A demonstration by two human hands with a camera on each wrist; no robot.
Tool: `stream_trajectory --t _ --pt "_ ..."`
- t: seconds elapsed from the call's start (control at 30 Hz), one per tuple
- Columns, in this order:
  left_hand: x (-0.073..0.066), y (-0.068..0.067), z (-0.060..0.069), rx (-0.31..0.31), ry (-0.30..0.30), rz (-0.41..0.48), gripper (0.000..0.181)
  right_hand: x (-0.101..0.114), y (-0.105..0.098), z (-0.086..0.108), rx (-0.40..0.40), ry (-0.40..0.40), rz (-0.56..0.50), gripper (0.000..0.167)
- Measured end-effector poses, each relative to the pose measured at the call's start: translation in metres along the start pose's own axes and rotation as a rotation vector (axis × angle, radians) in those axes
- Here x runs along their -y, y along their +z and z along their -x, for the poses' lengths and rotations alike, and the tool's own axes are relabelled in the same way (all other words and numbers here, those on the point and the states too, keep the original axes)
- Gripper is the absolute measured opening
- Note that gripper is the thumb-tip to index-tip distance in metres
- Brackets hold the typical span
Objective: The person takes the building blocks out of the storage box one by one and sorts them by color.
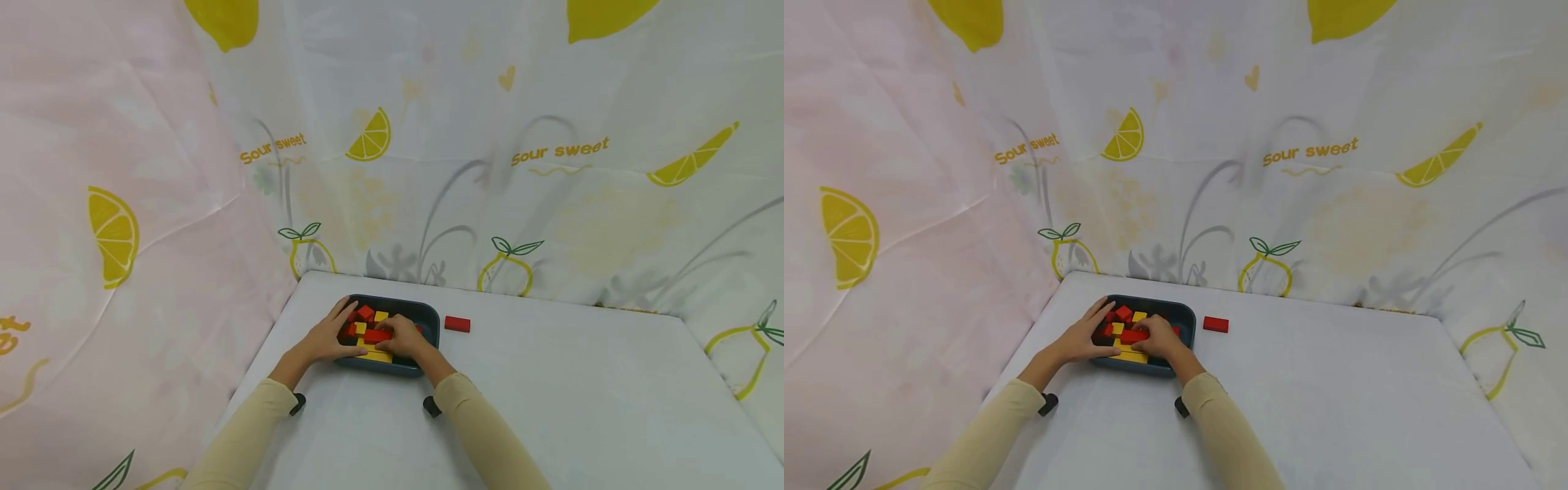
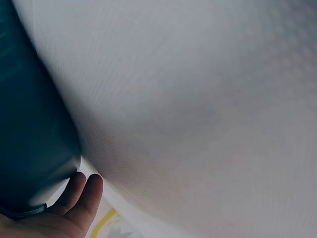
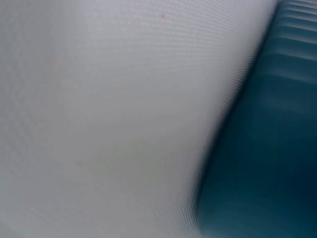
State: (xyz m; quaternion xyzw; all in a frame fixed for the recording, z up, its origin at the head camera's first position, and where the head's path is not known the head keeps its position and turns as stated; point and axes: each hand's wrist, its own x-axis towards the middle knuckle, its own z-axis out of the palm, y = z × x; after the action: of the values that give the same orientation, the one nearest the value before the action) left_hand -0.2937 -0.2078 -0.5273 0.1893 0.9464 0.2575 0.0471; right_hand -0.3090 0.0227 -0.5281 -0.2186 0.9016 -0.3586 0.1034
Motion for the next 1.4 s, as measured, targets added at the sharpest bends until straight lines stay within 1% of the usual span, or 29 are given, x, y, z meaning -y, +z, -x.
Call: stream_trajectory --t 0.13,0.33,0.73,0.9,1.1,1.17,1.27,1.4 --pt "-0.001 0.0001 0.0002 0.006 -0.002 0.004 0.111 -0.0009 0.0001 -0.0002 0.0 0.004 0.0 0.033" --pt "-0.0023 -0.0015 0.0009 0.005 -0.013 0.011 0.11 -0.0029 0.0001 -0.0014 -0.025 -0.043 0.008 0.034" --pt "-0.0007 0.0016 0.0013 -0.009 -0.016 0.0 0.113 -0.0012 -0.0009 0.0016 -0.041 -0.085 0.012 0.034" --pt "-0.0005 -0.0003 0.0004 -0.01 -0.015 -0.005 0.113 0.0007 -0.0031 0.0006 -0.064 -0.079 0.005 0.033" --pt "-0.0012 -0.0056 -0.0046 -0.042 0.009 -0.003 0.112 0.0027 -0.0078 -0.0049 -0.087 -0.068 0.023 0.033" --pt "-0.0005 -0.0049 -0.0044 -0.042 0.005 0.009 0.112 0.0019 -0.0071 -0.0047 -0.09 -0.071 0.025 0.033" --pt "0.0012 -0.0015 -0.0019 -0.026 -0.011 0.023 0.113 0.0003 -0.0042 -0.0024 -0.08 -0.072 0.03 0.034" --pt "0.0024 0.0023 -0.0012 -0.026 -0.005 0.022 0.112 -0.0004 -0.0024 -0.0005 -0.077 -0.068 0.034 0.035"
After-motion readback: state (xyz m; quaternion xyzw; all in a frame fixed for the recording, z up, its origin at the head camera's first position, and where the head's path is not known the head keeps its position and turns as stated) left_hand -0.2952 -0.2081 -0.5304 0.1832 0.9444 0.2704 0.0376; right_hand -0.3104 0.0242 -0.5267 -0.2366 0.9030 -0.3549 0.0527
